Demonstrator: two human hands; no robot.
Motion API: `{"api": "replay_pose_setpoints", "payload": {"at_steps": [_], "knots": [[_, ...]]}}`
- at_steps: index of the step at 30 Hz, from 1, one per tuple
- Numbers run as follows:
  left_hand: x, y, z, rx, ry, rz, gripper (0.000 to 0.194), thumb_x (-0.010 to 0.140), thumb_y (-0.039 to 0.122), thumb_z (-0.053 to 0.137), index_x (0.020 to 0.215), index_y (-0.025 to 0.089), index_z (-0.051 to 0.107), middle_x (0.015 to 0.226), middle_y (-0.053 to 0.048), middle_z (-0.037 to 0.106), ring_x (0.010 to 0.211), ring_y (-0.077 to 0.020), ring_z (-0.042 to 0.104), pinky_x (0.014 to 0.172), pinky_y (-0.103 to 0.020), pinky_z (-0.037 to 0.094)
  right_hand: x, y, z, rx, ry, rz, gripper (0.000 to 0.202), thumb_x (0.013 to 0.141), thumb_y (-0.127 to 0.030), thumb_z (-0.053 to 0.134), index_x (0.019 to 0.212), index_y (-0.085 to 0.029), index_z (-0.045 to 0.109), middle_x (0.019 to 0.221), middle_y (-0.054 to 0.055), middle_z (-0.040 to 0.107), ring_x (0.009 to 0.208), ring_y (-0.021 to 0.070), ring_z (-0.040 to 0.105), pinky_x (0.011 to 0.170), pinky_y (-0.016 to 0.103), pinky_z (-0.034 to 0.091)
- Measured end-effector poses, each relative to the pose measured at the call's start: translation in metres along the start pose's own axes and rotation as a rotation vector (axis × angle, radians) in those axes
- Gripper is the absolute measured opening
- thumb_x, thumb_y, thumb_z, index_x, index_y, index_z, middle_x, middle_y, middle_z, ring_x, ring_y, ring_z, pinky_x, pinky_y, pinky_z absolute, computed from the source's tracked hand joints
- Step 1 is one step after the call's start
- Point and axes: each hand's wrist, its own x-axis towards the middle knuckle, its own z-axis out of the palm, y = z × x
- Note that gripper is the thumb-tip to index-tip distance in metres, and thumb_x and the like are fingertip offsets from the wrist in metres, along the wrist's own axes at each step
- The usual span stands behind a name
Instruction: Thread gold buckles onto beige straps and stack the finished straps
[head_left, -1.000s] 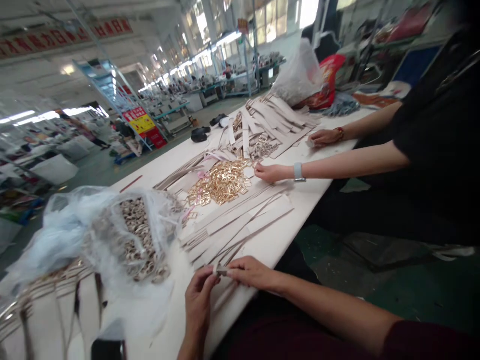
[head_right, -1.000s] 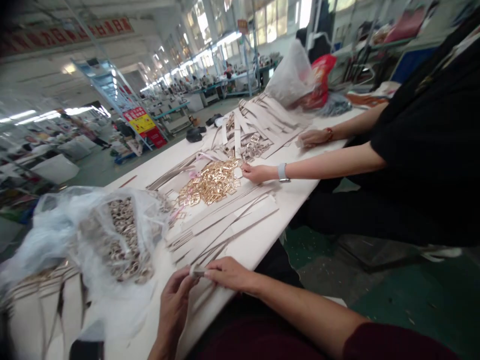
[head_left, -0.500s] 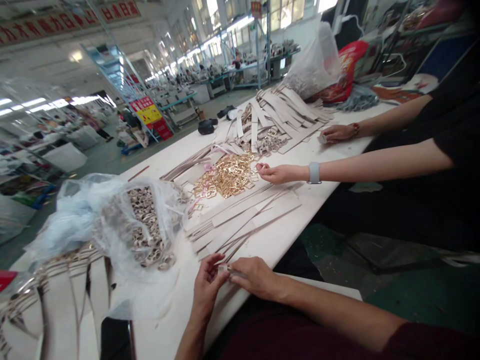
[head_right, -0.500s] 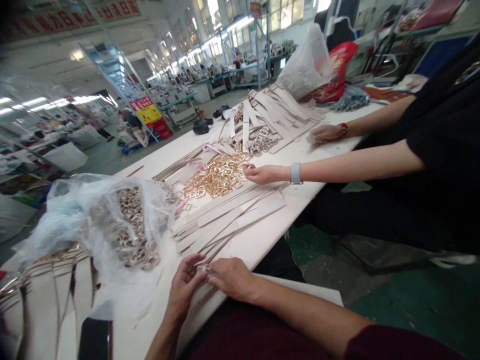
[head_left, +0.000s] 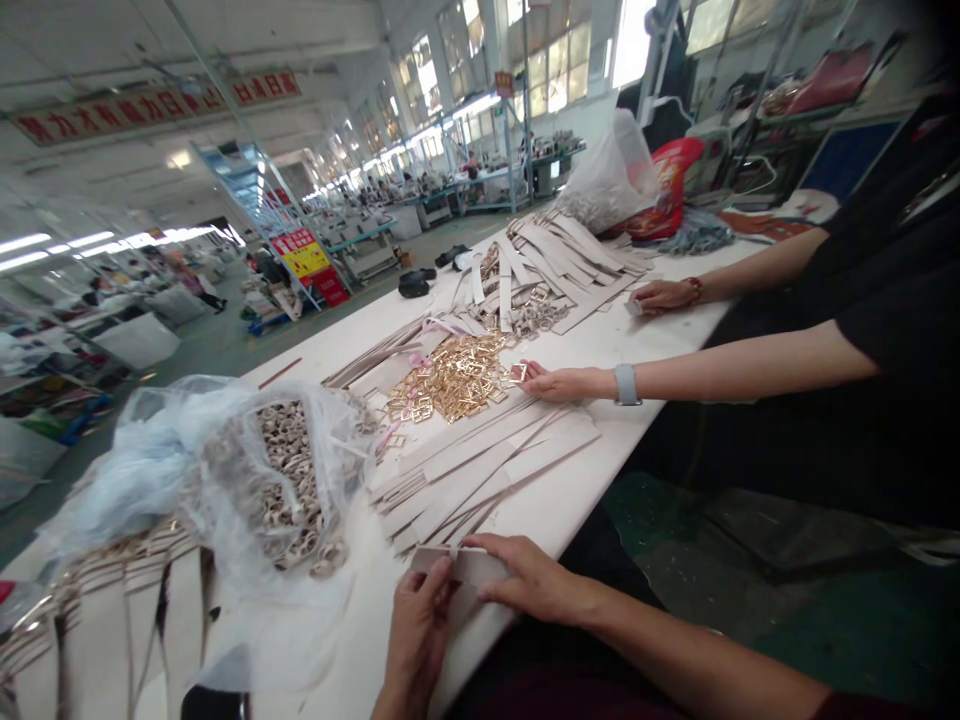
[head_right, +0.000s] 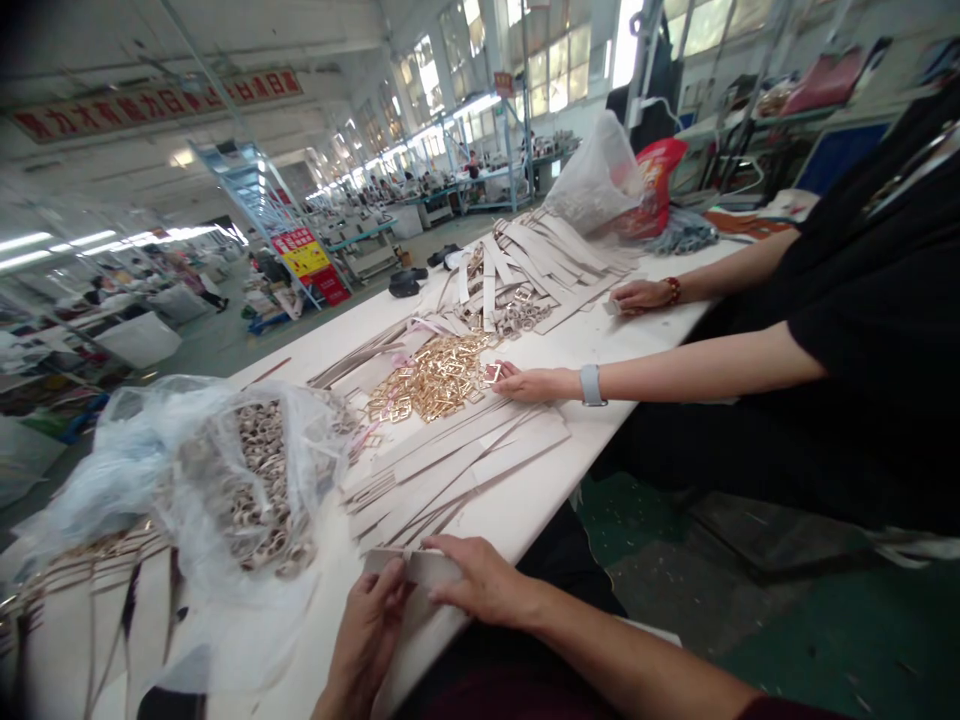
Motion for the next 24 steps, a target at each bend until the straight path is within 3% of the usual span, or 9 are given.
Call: {"api": "replay_pose_setpoints", "payload": {"at_steps": [2,4,8,11,13,15,18,21,24], "knots": [[-0.004,-0.007,0.016,-0.016,-0.056,-0.049,0.029,0.059,0.034,0.079,0.076,0.013,0.07,0.073,-0.005,0.07,0.07,-0.0183,0.064,0.066,-0.029,0.051,0.004,-0.004,0.001,0.055,0.032,0.0,0.059,0.073,-0.027,0.065,0.129,-0.018,0.05,0.119,0.008,0.062,0.103,0.0231,0.058,0.092,0.033,0.045],[-0.004,-0.007,0.028,-0.004,-0.146,-0.076,0.029,0.063,0.036,0.076,0.081,0.013,0.07,0.075,-0.006,0.07,0.069,-0.0198,0.064,0.065,-0.03,0.052,0.009,-0.009,-0.001,0.124,0.05,0.019,0.058,0.073,-0.026,0.065,0.129,-0.02,0.05,0.108,0.006,0.065,0.088,0.0194,0.06,0.078,0.028,0.05],[0.026,0.027,0.018,0.183,-0.338,-0.047,0.04,0.067,0.038,0.072,0.098,0.012,0.069,0.09,-0.012,0.071,0.082,-0.0241,0.065,0.069,-0.033,0.052,0.013,-0.006,-0.018,0.324,0.076,0.087,0.048,0.075,-0.028,0.063,0.122,-0.021,0.054,0.084,0.0,0.061,0.059,0.0096,0.05,0.046,0.017,0.042],[0.087,0.072,-0.008,0.578,-0.151,0.245,0.045,0.076,0.046,0.06,0.107,0.014,0.065,0.101,-0.013,0.068,0.086,-0.0222,0.065,0.071,-0.032,0.053,0.013,0.008,-0.03,0.362,0.127,0.146,0.042,0.075,-0.028,0.062,0.116,-0.017,0.057,0.077,-0.002,0.055,0.053,0.0072,0.045,0.039,0.015,0.038],[0.136,0.098,-0.021,1.085,-0.014,0.428,0.043,0.085,0.043,0.043,0.112,0.015,0.062,0.106,-0.011,0.067,0.089,-0.02,0.064,0.074,-0.03,0.052,0.013,0.016,-0.033,0.34,0.146,0.169,0.041,0.075,-0.028,0.062,0.114,-0.016,0.057,0.078,-0.001,0.055,0.054,0.0076,0.046,0.038,0.015,0.038],[0.183,0.117,-0.024,1.314,0.025,0.444,0.036,0.085,0.034,0.043,0.106,0.015,0.064,0.107,-0.011,0.068,0.094,-0.0214,0.062,0.081,-0.032,0.049,0.013,0.021,-0.034,0.316,0.139,0.181,0.041,0.075,-0.029,0.061,0.114,-0.017,0.057,0.082,0.001,0.057,0.055,0.0088,0.048,0.038,0.016,0.039],[0.233,0.126,-0.012,1.509,0.05,0.385,0.028,0.081,0.031,0.05,0.094,0.014,0.067,0.105,-0.014,0.068,0.103,-0.0269,0.058,0.089,-0.037,0.043,0.013,0.021,-0.032,0.273,0.134,0.163,0.04,0.075,-0.03,0.061,0.113,-0.018,0.059,0.087,0.002,0.061,0.059,0.0115,0.053,0.04,0.017,0.041],[0.259,0.121,0.006,1.682,0.112,0.3,0.038,0.078,0.039,0.055,0.098,0.009,0.064,0.107,-0.023,0.066,0.105,-0.034,0.058,0.088,-0.042,0.042,0.013,0.017,-0.032,0.239,0.147,0.114,0.038,0.074,-0.031,0.063,0.11,-0.019,0.062,0.089,0.003,0.065,0.07,0.0169,0.059,0.053,0.022,0.048],[0.264,0.116,0.018,1.807,0.146,0.234,0.041,0.077,0.035,0.059,0.105,0.006,0.061,0.109,-0.025,0.065,0.104,-0.034,0.059,0.085,-0.043,0.044,0.015,0.017,-0.034,0.222,0.132,0.039,0.041,0.073,-0.037,0.062,0.111,-0.021,0.063,0.095,0.004,0.068,0.086,0.023,0.062,0.074,0.027,0.05]]}}
